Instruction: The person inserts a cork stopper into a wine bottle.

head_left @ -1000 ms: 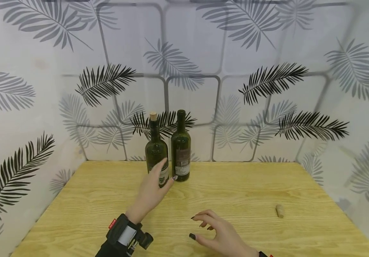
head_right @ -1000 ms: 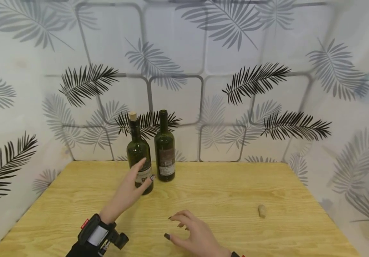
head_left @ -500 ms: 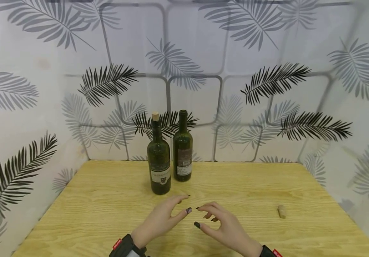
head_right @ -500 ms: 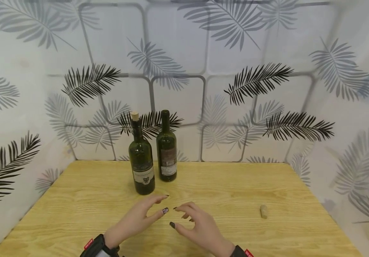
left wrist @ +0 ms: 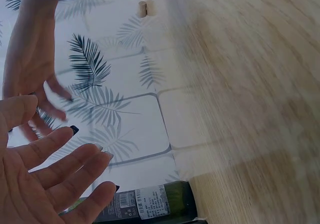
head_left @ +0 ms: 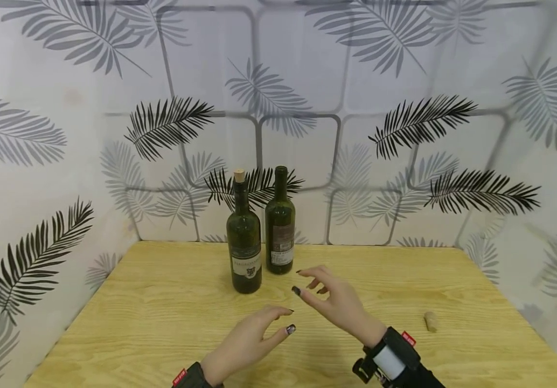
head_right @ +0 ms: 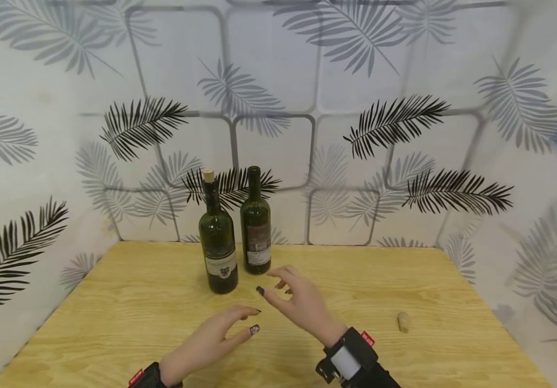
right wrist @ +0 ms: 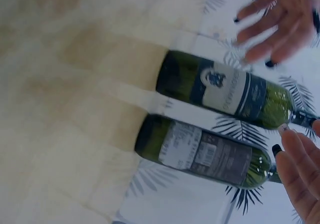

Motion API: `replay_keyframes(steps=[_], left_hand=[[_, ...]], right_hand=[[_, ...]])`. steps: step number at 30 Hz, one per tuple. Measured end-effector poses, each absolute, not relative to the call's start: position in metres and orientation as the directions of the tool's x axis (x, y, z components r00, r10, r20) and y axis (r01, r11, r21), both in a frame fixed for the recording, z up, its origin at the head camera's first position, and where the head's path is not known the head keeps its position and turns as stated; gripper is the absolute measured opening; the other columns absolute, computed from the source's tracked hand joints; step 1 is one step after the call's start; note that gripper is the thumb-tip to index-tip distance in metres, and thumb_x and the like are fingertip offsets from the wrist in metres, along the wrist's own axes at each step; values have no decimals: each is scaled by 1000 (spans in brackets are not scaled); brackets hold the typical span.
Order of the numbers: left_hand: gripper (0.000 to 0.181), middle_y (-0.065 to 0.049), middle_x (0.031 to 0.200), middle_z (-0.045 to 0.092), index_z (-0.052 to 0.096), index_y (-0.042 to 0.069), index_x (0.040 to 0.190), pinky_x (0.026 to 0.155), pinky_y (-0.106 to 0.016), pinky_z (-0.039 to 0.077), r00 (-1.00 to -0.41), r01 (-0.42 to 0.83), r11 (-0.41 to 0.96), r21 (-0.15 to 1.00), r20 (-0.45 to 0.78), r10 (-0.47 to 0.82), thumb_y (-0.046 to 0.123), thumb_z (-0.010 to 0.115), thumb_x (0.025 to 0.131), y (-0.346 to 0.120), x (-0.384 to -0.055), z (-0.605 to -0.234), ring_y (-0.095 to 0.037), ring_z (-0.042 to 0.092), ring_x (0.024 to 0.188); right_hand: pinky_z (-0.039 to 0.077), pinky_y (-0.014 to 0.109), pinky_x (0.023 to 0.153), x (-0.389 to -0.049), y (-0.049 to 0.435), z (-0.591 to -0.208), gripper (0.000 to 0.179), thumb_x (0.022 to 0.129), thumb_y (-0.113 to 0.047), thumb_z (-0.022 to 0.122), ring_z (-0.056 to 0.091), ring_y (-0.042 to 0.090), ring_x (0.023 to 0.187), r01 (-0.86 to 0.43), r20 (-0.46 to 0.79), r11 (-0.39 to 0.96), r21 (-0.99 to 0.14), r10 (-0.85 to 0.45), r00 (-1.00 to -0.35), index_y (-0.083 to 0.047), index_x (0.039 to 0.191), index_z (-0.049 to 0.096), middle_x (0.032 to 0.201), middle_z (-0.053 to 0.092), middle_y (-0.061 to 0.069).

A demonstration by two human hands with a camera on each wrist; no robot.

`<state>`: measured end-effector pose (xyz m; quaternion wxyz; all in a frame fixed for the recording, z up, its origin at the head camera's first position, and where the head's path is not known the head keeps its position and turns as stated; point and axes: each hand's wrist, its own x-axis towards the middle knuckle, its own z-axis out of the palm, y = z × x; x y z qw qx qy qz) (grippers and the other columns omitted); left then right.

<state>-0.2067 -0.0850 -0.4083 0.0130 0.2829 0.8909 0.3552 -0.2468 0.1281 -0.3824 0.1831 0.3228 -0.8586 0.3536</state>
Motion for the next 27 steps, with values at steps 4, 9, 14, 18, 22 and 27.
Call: replay_keyframes(steps=[4,9,14,18,22,27], left_hand=[[48,-3,130,55,56,16,128,93,-43,45,-832,499,588,637,163,530,50,45,95,-82,-204,-407,-24,53,119],[45,-1,130,55,56,17,127,93,-38,46,-812,526,590,613,156,562,47,47,96,-78,-198,-406,-20,53,118],[43,0,130,55,56,17,128,93,-35,46,-790,554,590,588,148,594,45,47,96,-73,-195,-405,-17,53,117],[44,1,129,55,56,19,128,89,-31,48,-782,537,575,617,109,613,47,47,95,-72,-194,-406,-13,55,112],[44,3,127,55,56,19,127,86,-29,48,-788,509,579,637,75,611,47,48,95,-72,-193,-409,-12,56,109],[44,3,126,55,56,19,127,87,-29,48,-792,500,580,643,67,607,47,48,95,-73,-193,-409,-13,56,110]], right_hand=[[54,36,69,-273,123,-367,35,87,-14,68,62,23,87,-690,617,569,-448,-361,-699,-5,119,61,109,61,11],[53,38,70,-294,119,-357,37,87,-15,68,61,25,92,-643,611,612,-461,-306,-730,-5,122,60,111,60,11],[51,41,76,-316,114,-351,45,90,-22,64,58,29,100,-559,528,640,-527,-270,-806,-3,130,53,118,56,16],[47,46,82,-335,111,-348,54,92,-27,60,54,33,107,-461,409,658,-595,-245,-879,-3,137,44,125,50,20],[46,47,86,-350,107,-346,60,93,-30,59,50,36,114,-396,336,667,-631,-225,-915,-3,142,36,131,45,22],[44,49,91,-362,100,-344,67,92,-31,59,44,37,123,-376,323,657,-654,-207,-924,-4,145,29,139,38,21]])
